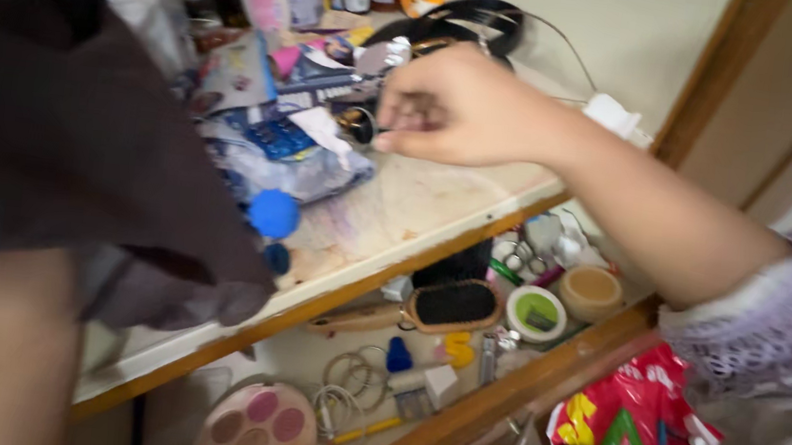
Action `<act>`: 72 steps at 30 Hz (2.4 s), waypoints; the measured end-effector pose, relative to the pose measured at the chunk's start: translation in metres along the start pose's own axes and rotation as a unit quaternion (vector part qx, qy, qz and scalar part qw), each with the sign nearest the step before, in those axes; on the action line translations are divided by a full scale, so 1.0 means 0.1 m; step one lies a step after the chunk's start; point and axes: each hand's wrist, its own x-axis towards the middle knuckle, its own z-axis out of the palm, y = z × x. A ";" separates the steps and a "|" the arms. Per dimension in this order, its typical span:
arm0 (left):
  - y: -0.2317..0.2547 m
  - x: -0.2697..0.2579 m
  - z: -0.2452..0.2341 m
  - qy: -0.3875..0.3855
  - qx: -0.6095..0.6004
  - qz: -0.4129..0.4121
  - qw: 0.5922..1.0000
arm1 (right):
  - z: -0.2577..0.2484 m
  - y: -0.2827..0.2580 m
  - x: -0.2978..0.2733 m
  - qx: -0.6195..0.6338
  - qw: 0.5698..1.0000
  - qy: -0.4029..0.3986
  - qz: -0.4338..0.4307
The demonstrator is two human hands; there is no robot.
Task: The person opens a wooden drawer and sorts through various items on a cluttered shelf, including a black bag, a hairbrush, and cosmetic bottles. They remove items from the bag, place a black handbag into a closet, and continue to rearrange objects like a makeup palette and a spray bottle on the shelf.
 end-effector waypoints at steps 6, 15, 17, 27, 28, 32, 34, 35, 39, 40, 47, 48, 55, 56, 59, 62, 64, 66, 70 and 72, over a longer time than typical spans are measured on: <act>-0.13 0.02 0.09 0.100 0.025 0.038 0.994 | 0.78 0.19 0.97 -0.070 0.992 -0.026 -0.101; 0.16 0.22 -0.08 0.094 0.012 0.056 0.994 | 0.92 0.44 1.12 -0.065 0.985 -0.092 -0.132; 0.17 0.20 -0.07 0.087 0.021 0.057 0.994 | 0.93 0.41 1.10 -0.012 0.993 -0.087 -0.083; 0.42 0.27 -0.13 0.069 0.022 0.003 0.997 | 0.61 0.43 0.99 0.390 0.918 -0.024 0.064; 0.42 0.26 -0.12 0.069 0.026 0.005 0.997 | 0.58 0.43 0.98 0.446 0.892 -0.028 0.069; 0.43 0.28 -0.13 0.057 0.016 -0.032 0.998 | 0.55 0.33 0.94 0.171 0.985 -0.016 0.006; 0.43 0.29 -0.13 0.054 0.009 -0.038 0.998 | 0.55 0.24 0.86 -0.066 0.996 0.018 -0.059; 0.43 0.30 -0.13 0.056 0.008 -0.029 0.998 | 0.54 0.20 0.86 -0.078 0.992 0.045 -0.086; 0.36 0.31 -0.13 0.055 0.030 -0.008 0.998 | 0.38 -0.04 0.81 -0.017 0.982 0.099 -0.158; 0.32 0.31 -0.13 0.056 0.040 0.002 0.998 | 0.30 -0.11 0.77 0.013 0.991 0.026 -0.132; 0.21 0.23 -0.04 0.051 0.028 -0.004 0.998 | -0.02 -0.66 0.60 0.284 0.901 -0.299 -0.132; 0.19 0.23 -0.02 0.049 0.034 -0.002 0.998 | 0.09 -0.74 0.59 0.287 0.881 -0.338 -0.162; 0.15 0.20 0.10 0.037 0.065 0.004 0.997 | 0.97 -1.00 0.01 0.120 0.877 -0.459 -0.074; 0.17 0.21 0.11 0.044 0.063 0.009 0.997 | 1.04 -0.97 -0.07 0.069 0.878 -0.472 -0.041; 0.20 0.22 0.06 0.055 0.064 0.020 0.996 | 1.23 -0.81 -0.25 0.025 0.892 -0.451 -0.026; 0.23 0.24 0.06 0.059 0.069 0.024 0.996 | 1.37 -0.67 -0.44 -0.032 0.910 -0.376 -0.170; 0.25 0.25 0.06 0.057 0.072 0.032 0.995 | 1.41 -0.60 -0.50 -0.009 0.882 -0.436 -0.180; 0.26 0.25 0.07 0.054 0.072 0.045 0.995 | 1.41 -0.57 -0.54 0.008 0.857 -0.492 -0.154; 0.23 0.22 0.09 0.041 0.088 0.045 0.994 | 1.51 -0.57 -0.56 0.048 0.842 -0.525 -0.113; 0.21 0.20 0.09 0.048 0.087 0.045 0.994 | 1.56 -0.55 -0.55 0.054 0.840 -0.527 -0.116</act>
